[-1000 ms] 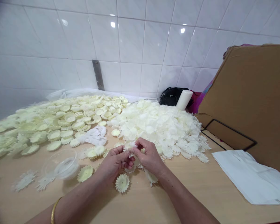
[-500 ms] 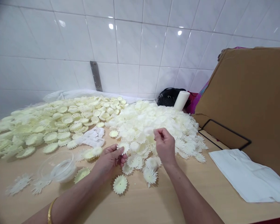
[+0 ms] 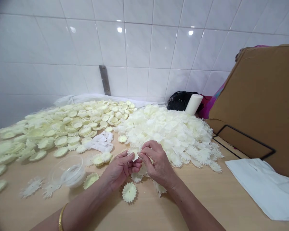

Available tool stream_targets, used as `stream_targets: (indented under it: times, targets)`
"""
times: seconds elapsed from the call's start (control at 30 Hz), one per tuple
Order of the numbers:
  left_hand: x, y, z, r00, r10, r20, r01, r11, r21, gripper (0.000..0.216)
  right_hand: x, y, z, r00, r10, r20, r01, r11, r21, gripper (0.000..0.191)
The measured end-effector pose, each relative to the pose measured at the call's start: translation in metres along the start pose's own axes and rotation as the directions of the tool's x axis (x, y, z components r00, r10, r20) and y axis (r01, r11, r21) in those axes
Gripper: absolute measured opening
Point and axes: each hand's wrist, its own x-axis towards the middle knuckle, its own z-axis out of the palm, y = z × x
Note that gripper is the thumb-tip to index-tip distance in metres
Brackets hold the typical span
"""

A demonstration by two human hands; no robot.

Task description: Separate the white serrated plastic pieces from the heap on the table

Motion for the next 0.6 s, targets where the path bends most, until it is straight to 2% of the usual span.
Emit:
stream_targets:
  times: [0.07,0.13,0.2,0.3,0.4,0.5,0.6]
  targets:
    - [-0.0004,-0.0019,0.0001,0.999,0.005,0.051,-0.006,1.0,0.003,0.009,0.0009,-0.0014,0.0008,1.0,0.031,-0.001,-0.031,0.999,0.035,0.013]
    - [-0.0001,-0.0036,-0.0002,0.999,0.016,0.047,-0.016,1.0,0.002,0.008,0.0012,-0.0025,0.0018,0.999,0.05,0.016,-0.05,0.998,0.037,0.012]
    - [0.0009,-0.0048,-0.001,0.999,0.032,-0.019,-0.031,0.999,0.031,0.009,0.001,-0.0021,0.0023,0.998,0.05,0.03,-0.05,0.999,0.002,0.013]
    - [0.0018,-0.0055,-0.0025,0.986,0.081,-0.148,-0.063,0.991,0.119,0.013,0.0002,0.0021,0.0017,0.998,0.042,0.037,-0.036,0.989,-0.144,0.014]
    - [0.0005,-0.0051,-0.0018,0.972,0.117,-0.204,-0.081,0.981,0.174,0.02,-0.0005,0.0068,0.0003,0.995,0.097,-0.006,-0.095,0.964,-0.246,0.012]
    - [-0.0025,-0.0034,0.001,0.969,0.135,-0.208,-0.088,0.972,0.217,0.025,-0.0003,0.0056,-0.0014,0.98,0.172,-0.097,-0.186,0.97,-0.157,0.011]
    - [-0.0055,-0.0015,0.0036,0.975,0.156,-0.16,-0.114,0.962,0.247,0.028,0.0009,-0.0018,-0.0024,0.98,0.177,-0.094,-0.176,0.984,0.016,0.008]
